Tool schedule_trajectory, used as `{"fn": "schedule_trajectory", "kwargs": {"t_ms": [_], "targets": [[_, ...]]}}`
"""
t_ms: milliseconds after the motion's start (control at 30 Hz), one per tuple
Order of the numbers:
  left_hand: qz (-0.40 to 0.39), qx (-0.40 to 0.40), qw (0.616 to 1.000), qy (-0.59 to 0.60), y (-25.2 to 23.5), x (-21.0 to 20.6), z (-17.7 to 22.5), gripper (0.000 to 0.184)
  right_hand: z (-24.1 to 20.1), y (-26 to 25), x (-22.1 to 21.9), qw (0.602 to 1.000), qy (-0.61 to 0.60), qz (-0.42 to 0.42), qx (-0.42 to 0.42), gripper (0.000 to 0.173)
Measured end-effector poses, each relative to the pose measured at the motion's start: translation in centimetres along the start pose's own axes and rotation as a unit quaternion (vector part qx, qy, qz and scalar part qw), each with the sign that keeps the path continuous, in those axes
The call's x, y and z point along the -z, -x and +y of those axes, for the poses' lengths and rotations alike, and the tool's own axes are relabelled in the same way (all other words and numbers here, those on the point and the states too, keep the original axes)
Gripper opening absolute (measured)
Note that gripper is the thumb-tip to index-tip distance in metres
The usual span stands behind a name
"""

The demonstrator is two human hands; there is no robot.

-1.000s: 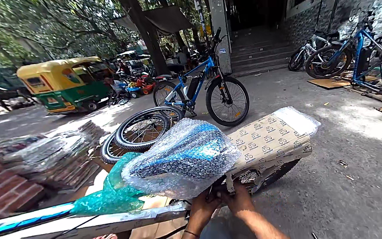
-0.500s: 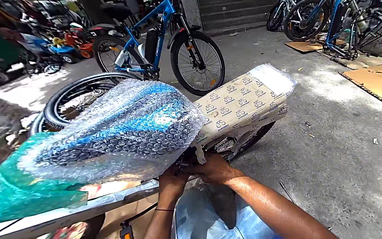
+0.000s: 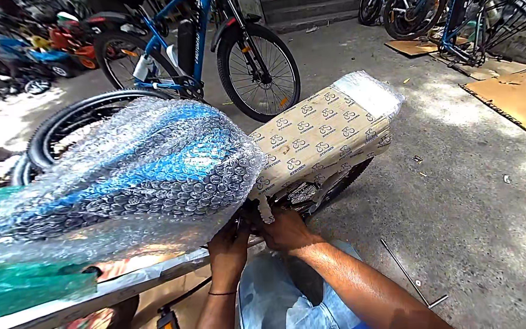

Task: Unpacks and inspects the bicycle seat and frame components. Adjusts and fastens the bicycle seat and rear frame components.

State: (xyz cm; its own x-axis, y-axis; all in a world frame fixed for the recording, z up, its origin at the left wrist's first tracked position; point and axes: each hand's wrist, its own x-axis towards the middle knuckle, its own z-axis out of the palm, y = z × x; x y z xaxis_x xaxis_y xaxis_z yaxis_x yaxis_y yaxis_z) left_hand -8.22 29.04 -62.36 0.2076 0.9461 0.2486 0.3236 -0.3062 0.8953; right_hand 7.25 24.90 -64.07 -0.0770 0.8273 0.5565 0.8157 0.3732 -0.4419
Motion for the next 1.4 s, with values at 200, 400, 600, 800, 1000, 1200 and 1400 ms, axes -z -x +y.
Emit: {"fn": "schedule_trajectory", "kwargs": {"t_ms": [200,400,600,800,1000,1200,1400], "targets": [[0.027,0.040,0.993,0.105,0.0,-0.5,0.3,0.027,0.5,0.0,-0.2,0.997,-0.055,0.045,0.008,0.019],[0.016,0.047,0.980,0.193,-0.3,-0.1,-1.5,0.021,-0.8,-0.8,0.1,0.985,-0.097,0.056,-0.128,0.030],[0.004,0.044,0.975,0.217,-0.3,0.0,-1.5,0.019,-0.6,-1.6,-0.3,0.983,-0.104,0.057,-0.141,0.026],[0.006,0.035,0.976,0.215,-0.1,-0.1,-1.4,0.025,0.1,-1.6,-0.8,0.977,-0.150,0.062,-0.138,0.024],[0.009,0.023,0.978,0.207,-0.2,0.1,-2.0,0.028,0.6,-1.7,-0.6,0.973,-0.167,0.027,-0.156,0.030],[-0.004,0.018,0.979,0.201,-0.2,0.4,-1.7,0.028,0.2,-1.5,-1.2,0.976,-0.150,0.031,-0.156,0.026],[-0.031,-0.075,0.995,-0.050,0.2,1.2,-1.1,0.030,0.3,-1.7,-0.9,0.973,-0.181,0.020,-0.144,0.025]]}}
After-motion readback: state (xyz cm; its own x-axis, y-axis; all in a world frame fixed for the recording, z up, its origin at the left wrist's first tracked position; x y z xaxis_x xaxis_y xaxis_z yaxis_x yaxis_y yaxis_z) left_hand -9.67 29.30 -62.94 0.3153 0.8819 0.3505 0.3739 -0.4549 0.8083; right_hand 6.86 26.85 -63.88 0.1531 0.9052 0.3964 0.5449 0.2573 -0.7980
